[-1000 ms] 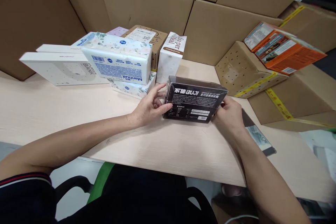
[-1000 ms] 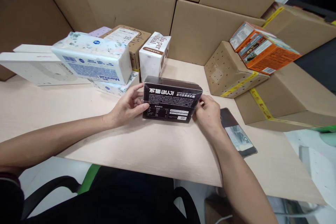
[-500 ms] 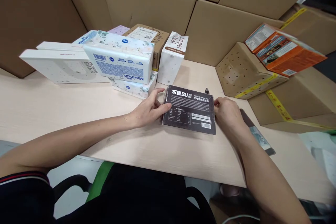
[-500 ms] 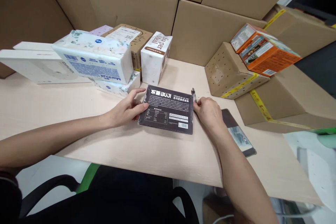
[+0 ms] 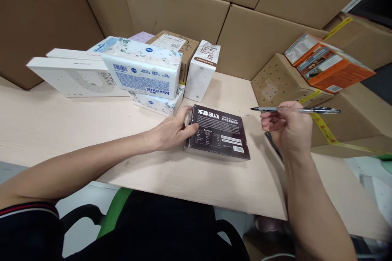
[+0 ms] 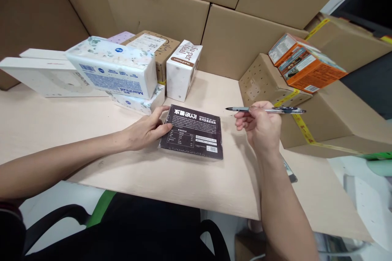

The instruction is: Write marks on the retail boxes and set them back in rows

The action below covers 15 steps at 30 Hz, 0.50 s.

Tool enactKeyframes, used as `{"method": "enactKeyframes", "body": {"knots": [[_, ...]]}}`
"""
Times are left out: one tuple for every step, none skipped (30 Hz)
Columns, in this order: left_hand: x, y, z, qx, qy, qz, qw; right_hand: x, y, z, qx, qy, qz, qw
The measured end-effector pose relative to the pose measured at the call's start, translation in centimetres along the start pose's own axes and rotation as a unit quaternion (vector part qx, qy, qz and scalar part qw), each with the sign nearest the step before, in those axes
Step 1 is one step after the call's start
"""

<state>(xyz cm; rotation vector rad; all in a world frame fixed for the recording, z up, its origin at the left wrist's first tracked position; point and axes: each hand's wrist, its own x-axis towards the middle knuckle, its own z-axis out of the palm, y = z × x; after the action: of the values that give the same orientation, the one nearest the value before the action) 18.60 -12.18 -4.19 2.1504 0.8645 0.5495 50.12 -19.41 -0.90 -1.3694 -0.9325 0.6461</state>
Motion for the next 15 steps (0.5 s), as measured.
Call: {"method": "enactKeyframes", "body": {"knots": [[0.0, -0.1, 0.1, 0.009, 0.002, 0.009, 1.000, -0.4, -0.2, 0.6, 0.040, -0.019, 0.000, 0.999], [0.0, -0.1, 0.1, 0.020, 0.003, 0.013, 1.000, -0.8, -0.3, 1.2, 0.062, -0.041, 0.003, 0.997], [-0.1, -0.1, 0.2, 0.030, 0.001, 0.013, 0.999, -1.2, -0.3, 1.9, 0.076, -0.061, 0.009, 0.995], [-0.1, 0.0, 0.3, 0.038, -0.002, 0.010, 0.999, -1.7, -0.3, 2.6, 0.081, -0.080, 0.017, 0.993], [-0.2, 0.0, 0.4, 0.043, -0.004, 0.006, 0.999, -2.1, -0.3, 3.3, 0.082, -0.095, 0.024, 0.992], [-0.2, 0.0, 0.4, 0.044, -0.006, 0.003, 0.999, -2.4, -0.3, 3.9, 0.078, -0.107, 0.030, 0.991], [-0.3, 0.1, 0.5, 0.044, -0.005, 0.001, 0.999, -2.7, -0.2, 4.5, 0.071, -0.116, 0.034, 0.990], [-0.4, 0.1, 0.6, 0.045, -0.001, 0.003, 0.999, -2.9, -0.2, 4.9, 0.062, -0.122, 0.035, 0.990], [-0.4, 0.1, 0.6, 0.051, 0.007, 0.009, 0.999, -3.0, -0.2, 5.3, 0.052, -0.123, 0.031, 0.991], [-0.5, 0.0, 0.7, 0.064, 0.024, 0.019, 0.997, -3.1, -0.1, 5.5, 0.040, -0.123, 0.026, 0.991], [-0.6, -0.1, 0.8, 0.084, 0.047, 0.036, 0.995, -3.2, -0.1, 5.7, 0.026, -0.120, 0.019, 0.992], [-0.6, -0.2, 0.8, 0.107, 0.076, 0.064, 0.989, -3.2, -0.1, 5.8, 0.008, -0.116, 0.011, 0.993], [-0.7, -0.4, 1.0, 0.129, 0.105, 0.104, 0.981, -3.2, -0.1, 5.9, -0.013, -0.112, 0.003, 0.994], [-0.7, -0.6, 1.1, 0.147, 0.129, 0.154, 0.969, -3.2, -0.1, 6.0, -0.035, -0.109, -0.005, 0.993], [-0.7, -0.8, 1.4, 0.158, 0.146, 0.210, 0.954, -3.3, -0.1, 6.0, -0.055, -0.108, -0.011, 0.993]]}}
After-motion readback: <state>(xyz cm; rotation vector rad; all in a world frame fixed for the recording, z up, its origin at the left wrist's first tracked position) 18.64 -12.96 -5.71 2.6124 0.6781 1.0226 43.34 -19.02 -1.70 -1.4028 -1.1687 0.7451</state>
